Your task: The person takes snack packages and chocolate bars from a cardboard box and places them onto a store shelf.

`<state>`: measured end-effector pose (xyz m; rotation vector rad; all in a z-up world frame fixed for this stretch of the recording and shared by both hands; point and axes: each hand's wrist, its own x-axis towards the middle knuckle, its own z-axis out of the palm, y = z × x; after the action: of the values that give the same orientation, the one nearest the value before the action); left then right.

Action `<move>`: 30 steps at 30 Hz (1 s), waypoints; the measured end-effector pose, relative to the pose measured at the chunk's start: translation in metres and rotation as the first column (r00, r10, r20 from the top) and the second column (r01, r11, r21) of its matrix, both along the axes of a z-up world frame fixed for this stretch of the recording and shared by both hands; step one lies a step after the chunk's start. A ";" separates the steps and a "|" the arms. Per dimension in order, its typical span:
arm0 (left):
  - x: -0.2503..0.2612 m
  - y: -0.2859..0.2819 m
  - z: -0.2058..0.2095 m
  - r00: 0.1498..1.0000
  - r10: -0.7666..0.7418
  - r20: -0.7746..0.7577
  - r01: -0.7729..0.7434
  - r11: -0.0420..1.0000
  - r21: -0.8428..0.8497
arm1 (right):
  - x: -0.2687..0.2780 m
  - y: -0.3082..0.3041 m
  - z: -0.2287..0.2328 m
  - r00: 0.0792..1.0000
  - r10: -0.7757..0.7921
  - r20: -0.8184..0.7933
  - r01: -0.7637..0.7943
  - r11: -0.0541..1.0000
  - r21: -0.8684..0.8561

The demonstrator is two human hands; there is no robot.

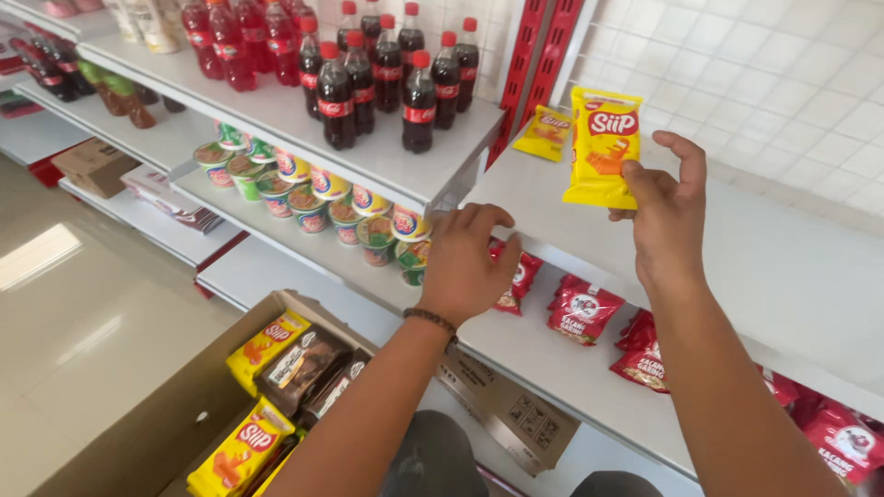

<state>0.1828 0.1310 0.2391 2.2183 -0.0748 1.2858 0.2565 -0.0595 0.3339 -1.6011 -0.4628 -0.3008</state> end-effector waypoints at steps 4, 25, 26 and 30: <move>0.054 -0.022 0.031 0.890 -0.035 -0.455 0.101 0.987 0.122 | 0.058 -0.018 -0.014 0.987 -0.074 -0.140 0.061 0.994 -0.093; 0.078 -0.024 0.040 0.720 0.048 -0.693 0.142 0.967 0.214 | 0.160 0.011 -0.037 0.983 -0.177 -0.047 0.070 0.598 -0.798; 0.078 -0.024 0.038 0.734 0.054 -0.677 0.133 0.966 0.222 | 0.163 0.010 -0.039 0.985 -0.172 -0.026 0.080 0.578 -0.812; 0.078 -0.025 0.036 0.742 0.050 -0.669 0.123 0.970 0.209 | 0.168 0.008 -0.042 0.986 -0.164 0.026 0.111 0.532 -0.840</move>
<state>0.2603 0.1058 0.2755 2.7471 0.0044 0.3905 0.4248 -0.0515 0.2915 -2.6197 -0.4625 -0.1397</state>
